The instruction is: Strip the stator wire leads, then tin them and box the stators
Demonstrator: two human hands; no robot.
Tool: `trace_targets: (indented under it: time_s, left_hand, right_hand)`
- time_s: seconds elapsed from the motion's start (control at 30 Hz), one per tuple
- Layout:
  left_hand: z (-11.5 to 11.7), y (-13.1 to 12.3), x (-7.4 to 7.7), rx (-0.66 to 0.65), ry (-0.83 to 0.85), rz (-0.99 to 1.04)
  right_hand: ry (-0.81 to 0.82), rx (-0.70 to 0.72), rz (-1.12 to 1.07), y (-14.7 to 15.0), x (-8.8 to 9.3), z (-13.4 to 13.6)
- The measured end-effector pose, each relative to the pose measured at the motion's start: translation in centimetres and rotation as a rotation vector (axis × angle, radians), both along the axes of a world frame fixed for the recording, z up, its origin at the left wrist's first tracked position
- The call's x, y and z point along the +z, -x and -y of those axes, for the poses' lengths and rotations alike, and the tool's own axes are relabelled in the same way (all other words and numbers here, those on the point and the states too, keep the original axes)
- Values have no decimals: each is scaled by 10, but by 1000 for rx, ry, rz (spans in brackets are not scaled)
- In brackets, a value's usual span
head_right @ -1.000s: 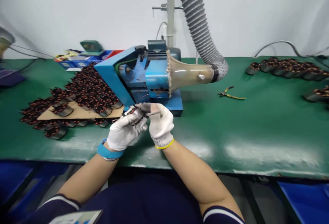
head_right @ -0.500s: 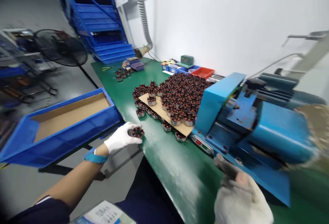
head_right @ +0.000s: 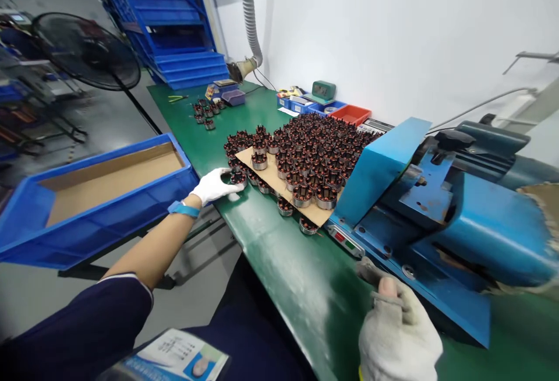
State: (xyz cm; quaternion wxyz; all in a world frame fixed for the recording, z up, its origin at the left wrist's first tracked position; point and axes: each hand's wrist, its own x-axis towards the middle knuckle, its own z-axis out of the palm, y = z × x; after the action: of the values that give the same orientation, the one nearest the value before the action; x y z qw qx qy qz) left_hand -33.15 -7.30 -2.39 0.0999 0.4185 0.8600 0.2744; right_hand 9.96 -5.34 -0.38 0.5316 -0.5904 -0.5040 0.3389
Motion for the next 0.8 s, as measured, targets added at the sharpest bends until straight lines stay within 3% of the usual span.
trace_targets:
  time_s: [0.1, 0.33, 0.4, 0.47, 0.57, 0.67, 0.8]
  left_hand:
    - [-8, -14, 0, -36, 4, 0]
    - [7, -58, 8, -59, 11, 77]
    - [17, -86, 9, -48, -106, 117]
    - [22, -122, 10, -44, -334, 246]
    - [17, -186, 17, -206, -558, 388]
    - [-1, -246, 30, -453, -670, 454]
    - [-30, -298, 40, -767, -608, 536]
  right_hand:
    - [71, -106, -56, 11, 4, 6]
    - [25, 187, 46, 9, -7, 6]
    - [79, 368, 160, 11, -3, 7]
    - [131, 557, 276, 16, 1, 12]
    - [53, 681, 276, 23, 0, 21]
    - [-149, 612, 149, 23, -8, 22]
    - [-322, 319, 4, 10, -11, 7]
